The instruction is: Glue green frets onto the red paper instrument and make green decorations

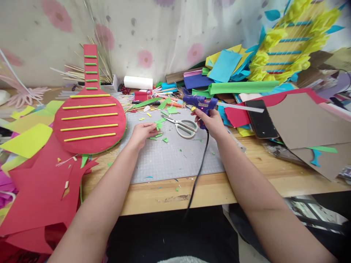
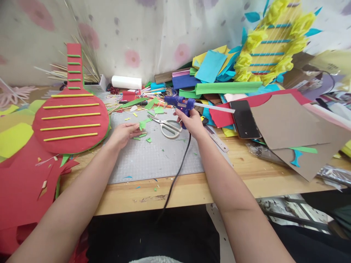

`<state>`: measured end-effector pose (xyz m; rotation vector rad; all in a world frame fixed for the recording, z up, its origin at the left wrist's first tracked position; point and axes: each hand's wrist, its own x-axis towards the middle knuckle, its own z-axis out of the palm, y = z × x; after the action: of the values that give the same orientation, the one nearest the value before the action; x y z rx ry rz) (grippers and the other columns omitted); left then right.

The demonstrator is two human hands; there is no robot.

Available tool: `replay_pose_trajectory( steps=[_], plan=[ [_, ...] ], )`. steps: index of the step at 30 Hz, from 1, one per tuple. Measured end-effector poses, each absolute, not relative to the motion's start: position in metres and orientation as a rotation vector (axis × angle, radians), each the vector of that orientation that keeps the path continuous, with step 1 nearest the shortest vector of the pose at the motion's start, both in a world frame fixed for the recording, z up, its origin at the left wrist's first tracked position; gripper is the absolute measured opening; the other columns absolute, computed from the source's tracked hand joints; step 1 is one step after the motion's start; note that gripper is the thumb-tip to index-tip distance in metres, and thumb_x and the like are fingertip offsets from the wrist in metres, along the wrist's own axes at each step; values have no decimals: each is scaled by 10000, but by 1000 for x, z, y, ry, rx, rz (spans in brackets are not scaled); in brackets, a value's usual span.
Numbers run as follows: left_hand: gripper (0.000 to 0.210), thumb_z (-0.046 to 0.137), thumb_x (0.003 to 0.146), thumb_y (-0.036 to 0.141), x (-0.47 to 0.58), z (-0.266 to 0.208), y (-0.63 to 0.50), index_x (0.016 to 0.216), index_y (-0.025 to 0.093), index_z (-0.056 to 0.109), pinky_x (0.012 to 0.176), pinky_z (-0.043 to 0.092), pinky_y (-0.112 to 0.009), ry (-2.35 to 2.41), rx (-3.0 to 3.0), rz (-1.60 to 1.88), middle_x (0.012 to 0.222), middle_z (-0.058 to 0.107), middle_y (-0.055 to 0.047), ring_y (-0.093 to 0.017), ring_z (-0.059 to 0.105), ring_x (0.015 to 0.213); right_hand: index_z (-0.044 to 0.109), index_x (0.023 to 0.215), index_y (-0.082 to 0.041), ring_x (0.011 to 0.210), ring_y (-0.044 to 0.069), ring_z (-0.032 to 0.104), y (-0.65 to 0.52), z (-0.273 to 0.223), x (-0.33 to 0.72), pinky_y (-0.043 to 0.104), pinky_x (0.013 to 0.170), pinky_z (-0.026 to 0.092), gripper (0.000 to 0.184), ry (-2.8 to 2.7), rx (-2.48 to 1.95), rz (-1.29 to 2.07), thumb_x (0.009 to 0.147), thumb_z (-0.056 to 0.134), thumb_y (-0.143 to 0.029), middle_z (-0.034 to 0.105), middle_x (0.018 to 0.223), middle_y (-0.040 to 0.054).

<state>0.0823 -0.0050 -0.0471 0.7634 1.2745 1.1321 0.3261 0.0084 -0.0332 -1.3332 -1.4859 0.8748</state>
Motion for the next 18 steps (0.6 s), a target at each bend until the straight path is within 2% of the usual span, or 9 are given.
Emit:
replay_pose_trajectory(
  steps=[4, 11, 18],
  plan=[
    [72, 703, 661, 131, 78, -48, -2, 675, 77, 657, 776, 535, -340, 1265, 787, 1075, 626, 638, -59, -134, 628, 630, 613, 698, -163, 435, 99, 435, -10, -19, 311, 266, 456, 379, 392, -1772, -1354, 1116, 742, 568, -551, 490, 480, -12],
    [106, 728, 634, 156, 77, -53, 0, 673, 80, 667, 760, 530, -327, 1246, 820, 1056, 630, 656, -69, -133, 626, 601, 594, 651, -198, 494, 128, 483, -7, -35, 297, 279, 507, 392, 325, -1828, -1445, 952, 701, 622, -518, 505, 486, -9],
    [93, 732, 625, 162, 77, -52, 0, 652, 97, 671, 761, 527, -337, 1256, 841, 1042, 614, 660, -66, -153, 639, 616, 586, 656, -213, 489, 133, 469, -8, -38, 292, 293, 491, 385, 345, -1841, -1448, 934, 710, 592, -554, 535, 523, 3]
  ],
)
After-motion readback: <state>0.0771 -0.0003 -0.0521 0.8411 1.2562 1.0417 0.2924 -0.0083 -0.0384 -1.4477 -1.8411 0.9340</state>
